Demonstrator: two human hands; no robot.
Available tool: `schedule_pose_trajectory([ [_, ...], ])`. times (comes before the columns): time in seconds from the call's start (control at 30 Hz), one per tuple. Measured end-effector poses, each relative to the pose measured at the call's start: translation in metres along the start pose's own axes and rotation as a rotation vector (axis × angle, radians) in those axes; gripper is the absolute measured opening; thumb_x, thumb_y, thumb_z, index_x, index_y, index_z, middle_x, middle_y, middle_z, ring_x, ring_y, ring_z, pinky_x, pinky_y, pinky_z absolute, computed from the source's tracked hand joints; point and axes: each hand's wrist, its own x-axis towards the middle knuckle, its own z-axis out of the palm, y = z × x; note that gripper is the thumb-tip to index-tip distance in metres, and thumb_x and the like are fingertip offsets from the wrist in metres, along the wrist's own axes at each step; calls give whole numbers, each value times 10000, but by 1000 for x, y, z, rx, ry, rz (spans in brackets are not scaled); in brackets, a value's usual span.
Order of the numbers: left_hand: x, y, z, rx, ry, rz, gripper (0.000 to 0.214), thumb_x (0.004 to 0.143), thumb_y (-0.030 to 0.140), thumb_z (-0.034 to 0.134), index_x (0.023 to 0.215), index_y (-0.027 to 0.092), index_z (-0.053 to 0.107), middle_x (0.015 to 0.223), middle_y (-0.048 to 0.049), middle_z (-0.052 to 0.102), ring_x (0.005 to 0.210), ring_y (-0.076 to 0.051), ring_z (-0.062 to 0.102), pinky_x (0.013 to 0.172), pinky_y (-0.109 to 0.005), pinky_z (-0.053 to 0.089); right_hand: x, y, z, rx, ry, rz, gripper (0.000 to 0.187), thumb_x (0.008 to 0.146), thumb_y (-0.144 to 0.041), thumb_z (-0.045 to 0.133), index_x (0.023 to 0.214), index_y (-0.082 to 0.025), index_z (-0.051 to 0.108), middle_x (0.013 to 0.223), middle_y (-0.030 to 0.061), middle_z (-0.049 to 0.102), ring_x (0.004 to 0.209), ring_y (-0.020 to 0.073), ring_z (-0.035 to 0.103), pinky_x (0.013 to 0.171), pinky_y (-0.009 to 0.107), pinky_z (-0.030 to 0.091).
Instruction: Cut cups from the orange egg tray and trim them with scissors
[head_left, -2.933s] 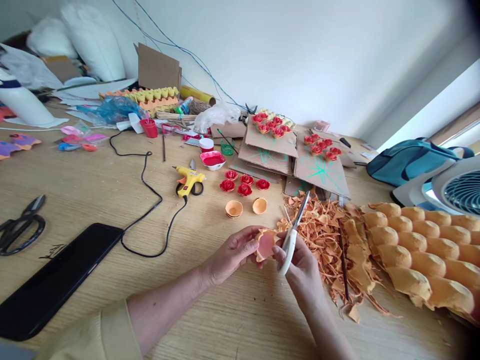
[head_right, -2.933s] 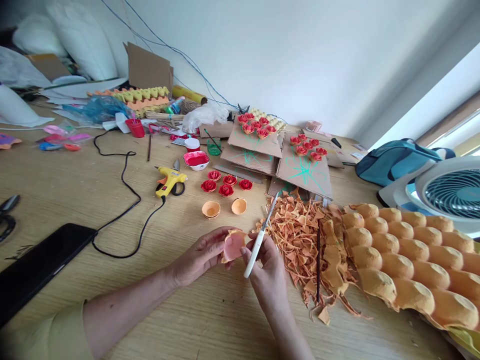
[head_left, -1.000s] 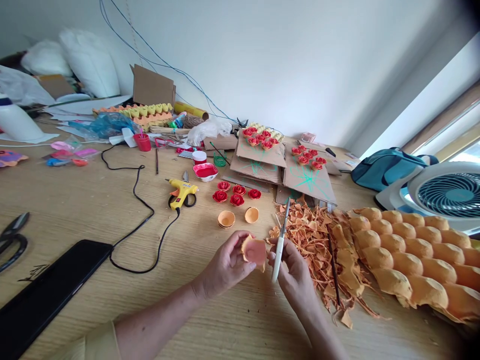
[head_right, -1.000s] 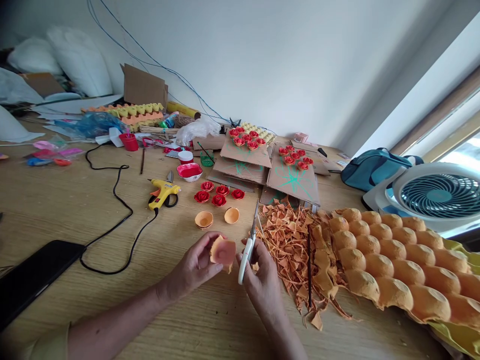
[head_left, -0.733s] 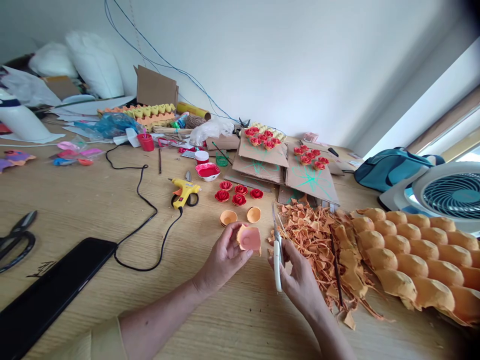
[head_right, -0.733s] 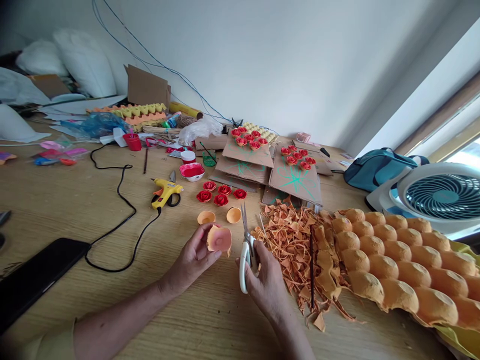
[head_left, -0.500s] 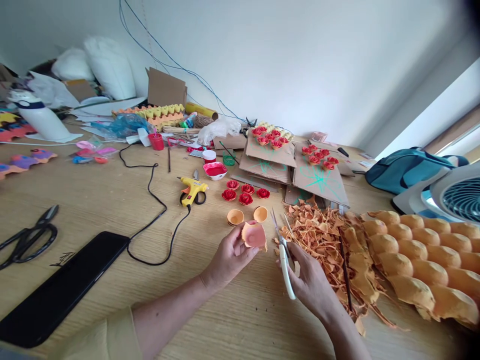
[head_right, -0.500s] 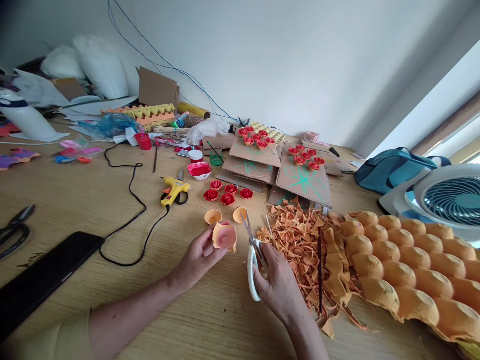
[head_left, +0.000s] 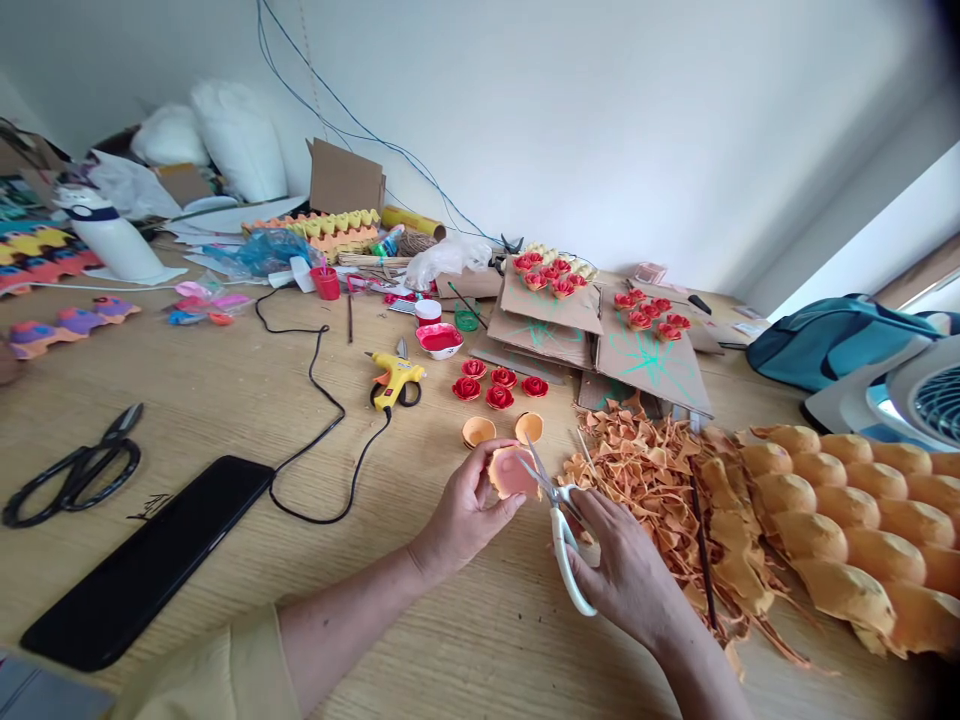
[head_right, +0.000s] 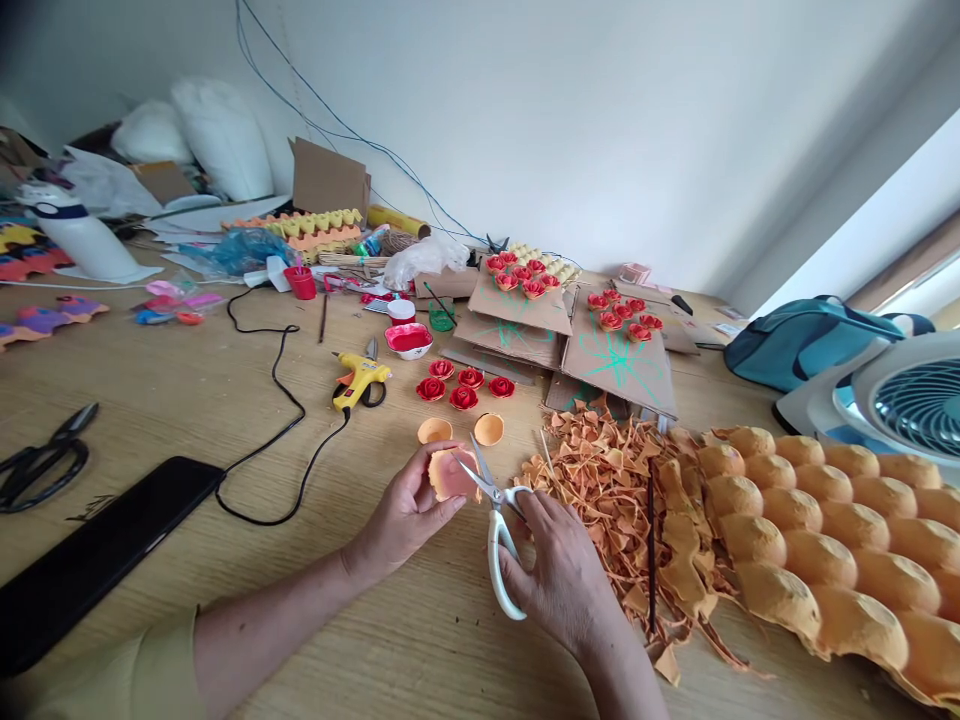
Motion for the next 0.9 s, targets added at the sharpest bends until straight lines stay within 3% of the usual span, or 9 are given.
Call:
schedule_pose_trajectory([
  [0.27, -1, -4, -3, 43, -66, 49, 431, 863, 110, 608, 1260, 224, 487, 1239, -86, 616, 1174, -215, 602, 1045, -376, 456, 0, 2, 4, -122, 124, -97, 243, 893, -357, 581, 1075, -207, 521, 1002, 71, 602, 879, 240, 563, 792, 381, 413],
  [0.9, -3, 1, -1, 162, -110, 72, 485, 803, 63, 612, 1248, 214, 489, 1251, -94, 589, 1177, -215, 585, 1021, -350, 475, 0, -1, 3, -151, 154, -65, 261, 874, -353, 591, 1073, -202, 514, 1007, 72, 588, 934, 252, 543, 820, 385, 391],
])
